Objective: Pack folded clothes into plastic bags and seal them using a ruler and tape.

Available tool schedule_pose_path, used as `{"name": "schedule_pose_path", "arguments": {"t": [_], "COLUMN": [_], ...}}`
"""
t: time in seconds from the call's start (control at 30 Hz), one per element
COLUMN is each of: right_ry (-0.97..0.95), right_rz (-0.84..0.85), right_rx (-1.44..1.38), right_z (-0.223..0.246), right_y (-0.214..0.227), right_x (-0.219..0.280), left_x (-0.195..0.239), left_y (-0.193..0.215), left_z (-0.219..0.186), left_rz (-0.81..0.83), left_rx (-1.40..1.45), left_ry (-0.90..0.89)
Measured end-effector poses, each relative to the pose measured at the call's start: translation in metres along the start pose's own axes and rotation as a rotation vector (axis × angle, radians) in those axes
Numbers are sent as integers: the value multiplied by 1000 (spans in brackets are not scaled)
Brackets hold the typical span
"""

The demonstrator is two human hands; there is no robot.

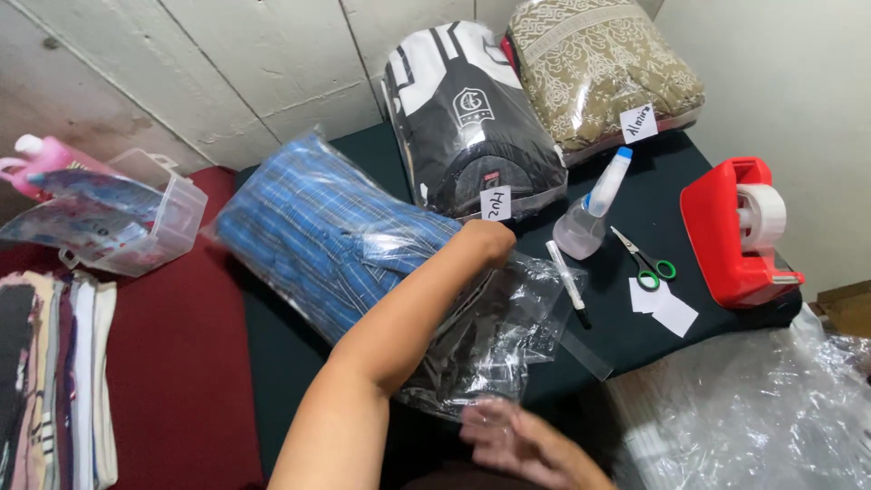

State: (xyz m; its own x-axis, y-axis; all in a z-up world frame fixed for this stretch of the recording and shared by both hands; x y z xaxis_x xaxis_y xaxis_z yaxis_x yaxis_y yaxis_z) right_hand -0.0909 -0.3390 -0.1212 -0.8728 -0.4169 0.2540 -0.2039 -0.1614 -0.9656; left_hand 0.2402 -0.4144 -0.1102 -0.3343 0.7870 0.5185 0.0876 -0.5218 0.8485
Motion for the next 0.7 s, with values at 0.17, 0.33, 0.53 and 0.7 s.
{"name": "schedule_pose_path", "arguments": {"t": [0.17, 0.33, 0.53, 0.7], "right_ry": [-130, 122, 409, 479], "right_rz": [113, -104, 144, -147], "right_rx": [214, -112, -189, -79], "right_z": [-61, -44, -58, -31], "right_y": [96, 0, 98, 53], "right_x": [-63, -91, -90, -65], "left_x": [-16, 6, -11, 5], "left_y": [-11, 9, -10, 14], "left_z": [2, 1, 8, 7], "left_rz": [21, 123, -12, -33], "left_rx": [41, 57, 40, 37], "left_ry": [-36, 22, -19, 27]}}
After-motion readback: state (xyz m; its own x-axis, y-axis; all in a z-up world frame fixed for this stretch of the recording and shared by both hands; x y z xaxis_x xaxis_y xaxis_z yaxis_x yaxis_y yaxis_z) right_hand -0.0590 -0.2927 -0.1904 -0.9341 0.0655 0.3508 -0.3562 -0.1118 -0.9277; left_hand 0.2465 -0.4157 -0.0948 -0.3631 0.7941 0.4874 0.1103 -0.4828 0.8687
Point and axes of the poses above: each hand's wrist, its own x-axis away from the middle knuckle, its own y-axis out of the back of the hand, z = x × y, the point moved 3 cm from there along -x, towards the middle knuckle, and after that the axes turned 12 degrees about -x, right-handed, at the moved point
